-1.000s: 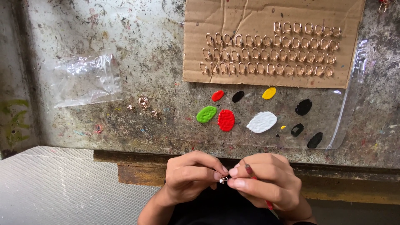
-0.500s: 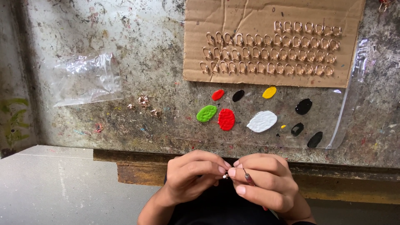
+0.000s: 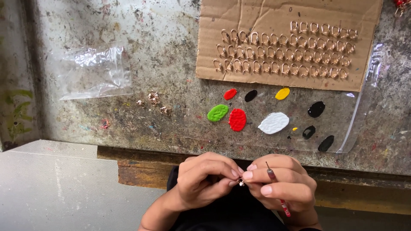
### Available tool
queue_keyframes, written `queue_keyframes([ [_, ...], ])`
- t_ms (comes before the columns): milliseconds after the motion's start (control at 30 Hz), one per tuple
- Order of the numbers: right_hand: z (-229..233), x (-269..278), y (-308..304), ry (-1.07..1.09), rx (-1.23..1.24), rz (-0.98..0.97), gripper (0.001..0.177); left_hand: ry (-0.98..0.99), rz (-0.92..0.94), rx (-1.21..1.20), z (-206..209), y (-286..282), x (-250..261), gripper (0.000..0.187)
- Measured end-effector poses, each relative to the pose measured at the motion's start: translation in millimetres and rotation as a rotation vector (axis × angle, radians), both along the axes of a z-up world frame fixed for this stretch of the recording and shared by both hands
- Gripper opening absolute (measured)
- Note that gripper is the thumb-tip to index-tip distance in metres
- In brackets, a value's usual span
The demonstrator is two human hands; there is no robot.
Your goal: Applying paint to small metal jewelry components using a fine-tipped brush.
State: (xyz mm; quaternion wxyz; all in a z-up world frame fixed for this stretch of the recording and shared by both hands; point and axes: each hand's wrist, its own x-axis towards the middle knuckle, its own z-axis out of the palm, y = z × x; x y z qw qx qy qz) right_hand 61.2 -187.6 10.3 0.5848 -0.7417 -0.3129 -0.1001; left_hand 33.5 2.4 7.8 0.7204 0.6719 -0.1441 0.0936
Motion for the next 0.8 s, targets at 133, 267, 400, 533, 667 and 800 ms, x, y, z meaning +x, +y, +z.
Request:
queue_keyframes([
  [133, -4.9, -1.3, 1.0, -0.048, 0.061, -0.013, 0.035, -0.002, 0.011, -0.014, -0.9, -2.2, -2.1, 0.009],
  [267, -3.1, 0.5, 2.7, -0.074, 0.049, 0.001, 0.034, -0.033, 0.041, 0.016, -1.5, -2.5, -2.8, 0.010],
  [400, -3.0, -1.0, 1.0, -0.121, -0.042, -0.031, 0.038, -0.042, 0.103, 0.106, 0.8, -2.8, -4.4, 0.008],
  [533, -0.3, 0.5, -1.0, -0.125, -0.090, 0.009, 0.035, -0.021, 0.118, 0.120, -1.0, -3.0, -4.3, 0.007],
  [667, -3.8, 3.3, -0.5, -0.162, -0.086, 0.020, 0.030, -0.024, 0.123, 0.141, -0.7, -2.9, -3.5, 0.006],
  [800, -4.2, 3.0, -2.2, -0.156, -0.124, 0.023, 0.032, -0.070, 0.165, 0.199, -3.7, -3.7, -3.6, 0.011],
])
